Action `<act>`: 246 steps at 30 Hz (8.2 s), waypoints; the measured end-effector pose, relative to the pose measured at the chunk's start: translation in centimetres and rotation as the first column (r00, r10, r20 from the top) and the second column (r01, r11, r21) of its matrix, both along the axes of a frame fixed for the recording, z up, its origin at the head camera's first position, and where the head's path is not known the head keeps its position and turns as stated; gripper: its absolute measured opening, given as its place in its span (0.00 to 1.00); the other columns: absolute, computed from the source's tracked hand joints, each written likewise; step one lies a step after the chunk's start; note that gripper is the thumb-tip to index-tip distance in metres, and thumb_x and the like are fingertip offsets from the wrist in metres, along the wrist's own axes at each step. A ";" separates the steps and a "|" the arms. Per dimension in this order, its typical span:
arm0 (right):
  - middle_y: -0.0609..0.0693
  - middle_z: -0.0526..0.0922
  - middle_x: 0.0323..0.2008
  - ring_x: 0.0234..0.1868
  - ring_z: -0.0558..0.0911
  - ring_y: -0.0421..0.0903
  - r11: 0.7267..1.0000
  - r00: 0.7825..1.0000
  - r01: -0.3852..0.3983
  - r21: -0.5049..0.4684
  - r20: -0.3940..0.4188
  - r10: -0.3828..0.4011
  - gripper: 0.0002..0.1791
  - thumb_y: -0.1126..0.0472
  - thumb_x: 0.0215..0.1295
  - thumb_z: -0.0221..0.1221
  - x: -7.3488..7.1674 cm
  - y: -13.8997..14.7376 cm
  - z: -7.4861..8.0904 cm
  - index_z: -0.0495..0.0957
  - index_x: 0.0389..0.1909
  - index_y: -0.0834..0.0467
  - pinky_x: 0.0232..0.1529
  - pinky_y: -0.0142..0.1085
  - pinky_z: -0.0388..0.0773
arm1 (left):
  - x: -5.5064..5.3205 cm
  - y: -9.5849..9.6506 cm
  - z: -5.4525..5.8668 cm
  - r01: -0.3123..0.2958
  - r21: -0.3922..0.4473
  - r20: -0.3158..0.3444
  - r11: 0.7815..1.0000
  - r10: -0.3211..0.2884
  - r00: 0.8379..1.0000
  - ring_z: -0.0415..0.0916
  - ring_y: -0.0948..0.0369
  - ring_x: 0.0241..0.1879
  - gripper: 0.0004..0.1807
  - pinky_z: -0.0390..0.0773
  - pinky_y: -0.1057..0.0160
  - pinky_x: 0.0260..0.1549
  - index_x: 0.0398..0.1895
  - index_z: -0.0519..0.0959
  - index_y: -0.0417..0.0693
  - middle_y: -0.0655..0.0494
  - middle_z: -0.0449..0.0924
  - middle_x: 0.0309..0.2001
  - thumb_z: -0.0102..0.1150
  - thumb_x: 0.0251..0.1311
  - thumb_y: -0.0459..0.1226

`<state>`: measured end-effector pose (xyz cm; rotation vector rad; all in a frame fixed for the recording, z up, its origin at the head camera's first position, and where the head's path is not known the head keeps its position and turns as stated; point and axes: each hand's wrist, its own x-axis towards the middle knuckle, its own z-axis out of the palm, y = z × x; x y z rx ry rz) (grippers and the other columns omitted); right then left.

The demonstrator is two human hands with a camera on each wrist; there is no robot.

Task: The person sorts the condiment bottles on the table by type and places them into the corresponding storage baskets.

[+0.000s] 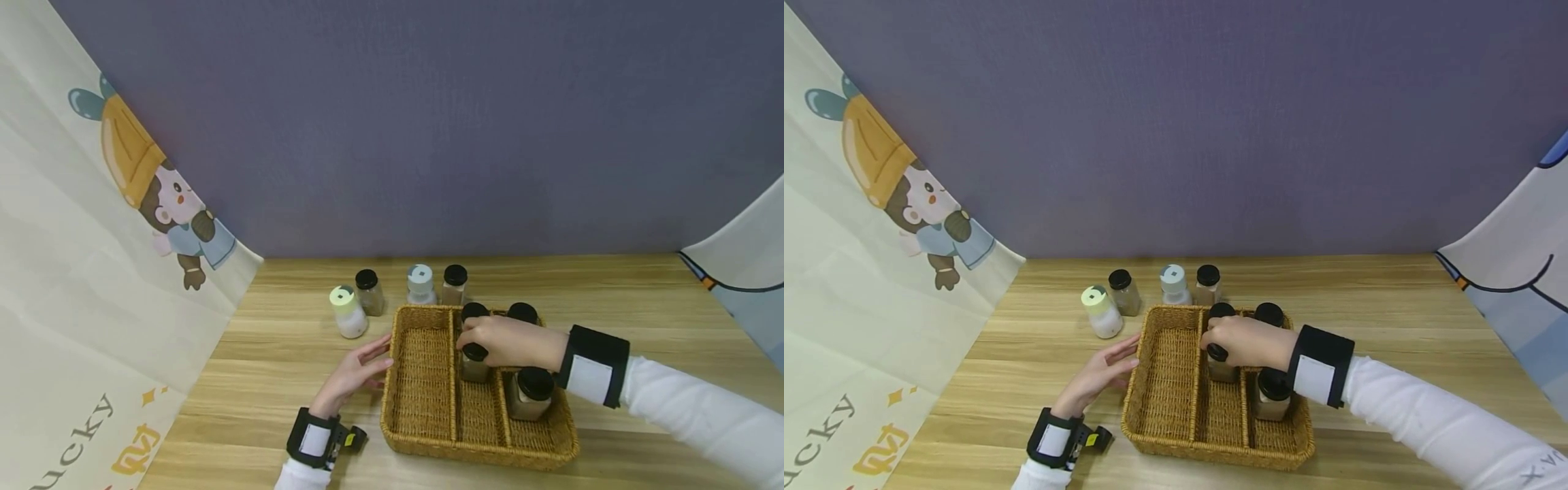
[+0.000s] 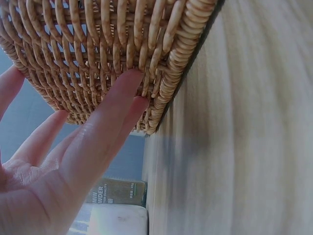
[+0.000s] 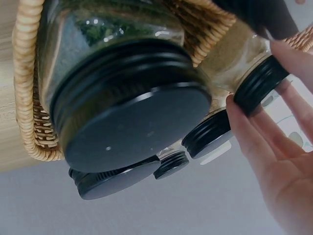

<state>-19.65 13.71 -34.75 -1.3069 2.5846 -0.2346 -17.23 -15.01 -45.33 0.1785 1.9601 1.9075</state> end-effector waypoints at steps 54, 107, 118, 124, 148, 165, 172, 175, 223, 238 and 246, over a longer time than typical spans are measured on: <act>0.55 0.78 0.40 0.40 0.77 0.50 0.975 0.989 0.148 -0.163 0.029 -0.145 0.18 0.68 0.49 0.62 -6.1 0.2 3.8 0.77 0.44 0.62 0.38 0.40 0.77 | -0.2 -0.3 0.1 0.012 0.010 0.025 1.000 -0.012 1.000 0.68 0.46 0.53 0.35 0.78 0.54 0.39 0.65 0.57 0.47 0.40 0.53 0.64 0.58 0.53 0.40; 0.62 0.76 0.48 0.46 0.75 0.54 0.938 0.935 0.342 -0.060 0.118 -0.334 0.23 0.70 0.48 0.61 -10.8 -3.7 -0.5 0.73 0.49 0.67 0.39 0.41 0.77 | 0.6 -1.9 -0.7 0.054 -0.005 0.043 0.999 -0.054 0.998 0.68 0.46 0.52 0.34 0.78 0.53 0.39 0.65 0.56 0.47 0.39 0.52 0.65 0.56 0.55 0.38; 0.61 0.77 0.45 0.44 0.76 0.54 0.945 0.944 0.324 -0.046 0.089 -0.319 0.21 0.71 0.48 0.61 -12.2 -3.5 -0.9 0.75 0.47 0.67 0.39 0.41 0.77 | 0.3 -0.8 0.6 0.033 -0.004 0.034 0.999 -0.033 0.999 0.68 0.45 0.52 0.34 0.78 0.53 0.38 0.65 0.56 0.44 0.36 0.52 0.64 0.56 0.55 0.37; 0.61 0.77 0.46 0.46 0.75 0.55 0.953 0.950 0.304 0.001 0.078 -0.304 0.22 0.72 0.48 0.61 -13.0 -3.6 -0.7 0.74 0.48 0.67 0.42 0.43 0.76 | 0.3 -0.2 1.7 0.027 0.001 0.033 1.000 -0.027 0.999 0.67 0.43 0.52 0.33 0.78 0.53 0.39 0.64 0.56 0.41 0.35 0.52 0.64 0.55 0.56 0.36; 0.60 0.77 0.44 0.41 0.76 0.52 0.952 0.948 0.293 0.091 0.104 -0.301 0.23 0.72 0.46 0.62 -15.1 -4.0 -1.4 0.75 0.47 0.65 0.36 0.40 0.77 | -1.3 0.2 -0.5 0.001 0.011 0.041 1.000 -0.002 0.999 0.69 0.46 0.52 0.35 0.78 0.53 0.39 0.65 0.57 0.48 0.39 0.52 0.65 0.58 0.53 0.40; 0.60 0.78 0.43 0.37 0.76 0.51 0.966 0.964 0.259 0.023 0.062 -0.260 0.20 0.71 0.44 0.63 -15.1 -2.1 -0.8 0.77 0.44 0.66 0.29 0.36 0.76 | -1.2 0.5 -1.0 -0.008 0.016 0.040 1.000 0.007 0.999 0.69 0.46 0.51 0.35 0.78 0.53 0.39 0.65 0.57 0.46 0.38 0.52 0.64 0.58 0.54 0.39; 0.61 0.77 0.44 0.35 0.76 0.50 0.968 0.966 0.248 0.024 0.073 -0.250 0.20 0.71 0.46 0.62 -15.9 -0.8 1.0 0.76 0.45 0.66 0.26 0.33 0.72 | -1.8 1.2 -0.8 -0.017 0.008 0.031 1.000 0.017 0.999 0.69 0.47 0.51 0.36 0.78 0.54 0.39 0.64 0.57 0.47 0.39 0.53 0.64 0.59 0.52 0.40; 0.60 0.76 0.44 0.32 0.75 0.48 0.970 0.965 0.243 0.021 0.096 -0.244 0.19 0.71 0.47 0.61 -16.1 -0.4 1.7 0.76 0.45 0.65 0.23 0.32 0.69 | -2.0 1.5 -0.7 -0.027 0.012 0.030 1.000 0.027 0.999 0.69 0.47 0.51 0.35 0.78 0.54 0.39 0.64 0.58 0.47 0.39 0.53 0.64 0.59 0.52 0.40; 0.63 0.76 0.44 0.25 0.71 0.43 0.966 0.966 0.252 -0.059 0.079 -0.247 0.20 0.74 0.48 0.57 -6.6 0.9 8.6 0.75 0.46 0.66 0.20 0.32 0.64 | 1.4 -1.2 2.0 0.063 -0.011 0.036 0.998 -0.062 0.997 0.67 0.43 0.52 0.34 0.78 0.53 0.39 0.65 0.56 0.42 0.36 0.52 0.64 0.56 0.55 0.37; 0.60 0.75 0.43 0.34 0.74 0.47 0.964 0.967 0.253 -0.083 0.046 -0.250 0.20 0.73 0.46 0.59 -3.3 1.3 9.4 0.76 0.45 0.63 0.23 0.32 0.67 | 0.7 -2.3 -0.6 0.066 0.010 0.041 0.998 -0.066 0.997 0.68 0.46 0.52 0.35 0.79 0.54 0.38 0.65 0.56 0.46 0.38 0.52 0.64 0.57 0.54 0.39; 0.55 0.76 0.38 0.32 0.74 0.45 0.971 0.977 0.215 -0.109 0.021 -0.214 0.19 0.71 0.46 0.61 -1.5 1.4 9.3 0.77 0.43 0.61 0.24 0.32 0.70 | 0.8 -2.7 -0.7 0.065 0.008 0.043 0.998 -0.066 0.997 0.68 0.46 0.52 0.35 0.78 0.53 0.40 0.65 0.56 0.46 0.38 0.52 0.64 0.57 0.54 0.39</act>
